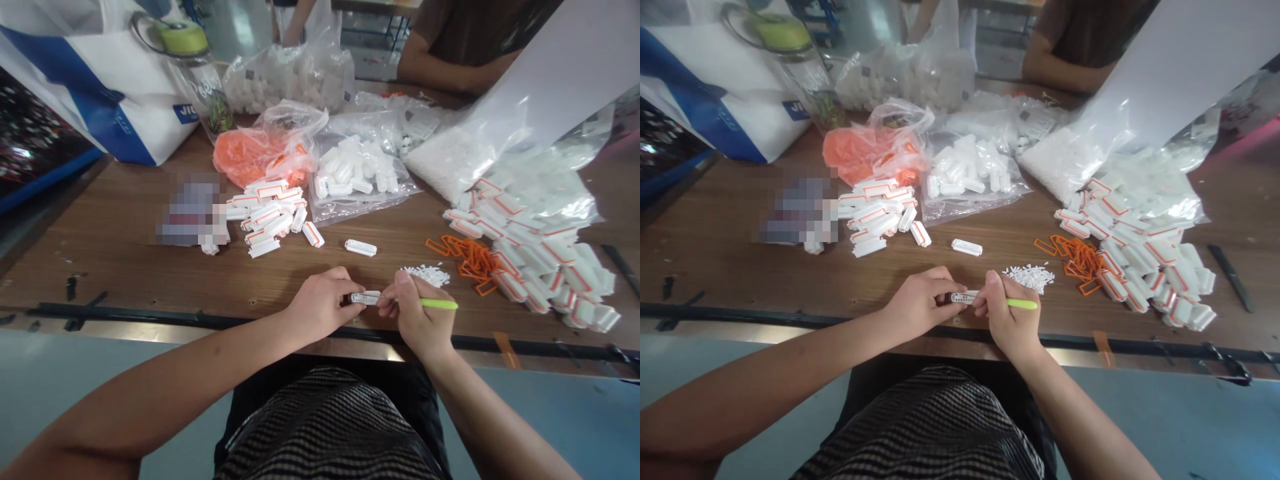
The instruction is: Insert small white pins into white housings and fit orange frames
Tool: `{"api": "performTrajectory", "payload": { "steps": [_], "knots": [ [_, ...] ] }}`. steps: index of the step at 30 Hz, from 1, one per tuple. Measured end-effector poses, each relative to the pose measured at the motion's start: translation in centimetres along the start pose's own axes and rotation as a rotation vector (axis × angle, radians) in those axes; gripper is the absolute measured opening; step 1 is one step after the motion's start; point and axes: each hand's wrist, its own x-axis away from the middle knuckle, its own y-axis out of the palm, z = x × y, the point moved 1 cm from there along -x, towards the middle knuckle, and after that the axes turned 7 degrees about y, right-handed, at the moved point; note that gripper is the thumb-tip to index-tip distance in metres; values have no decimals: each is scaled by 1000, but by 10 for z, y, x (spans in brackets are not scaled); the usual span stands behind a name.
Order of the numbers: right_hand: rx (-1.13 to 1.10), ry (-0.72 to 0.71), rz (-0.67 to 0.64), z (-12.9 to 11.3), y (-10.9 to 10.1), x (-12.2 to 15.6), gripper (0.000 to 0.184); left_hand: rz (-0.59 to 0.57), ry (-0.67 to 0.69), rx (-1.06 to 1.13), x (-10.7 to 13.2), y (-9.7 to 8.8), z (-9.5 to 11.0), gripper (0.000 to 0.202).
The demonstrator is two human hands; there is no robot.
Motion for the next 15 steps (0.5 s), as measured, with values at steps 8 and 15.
{"api": "performTrajectory", "payload": {
  "steps": [8, 15],
  "knots": [
    [94, -25, -45, -10, 2, -1, 47, 6, -6, -10, 0, 1, 1, 16],
    [-28, 22, 11, 1, 1, 4, 49, 7, -9, -2, 0, 1, 1, 17]
  ]
}}
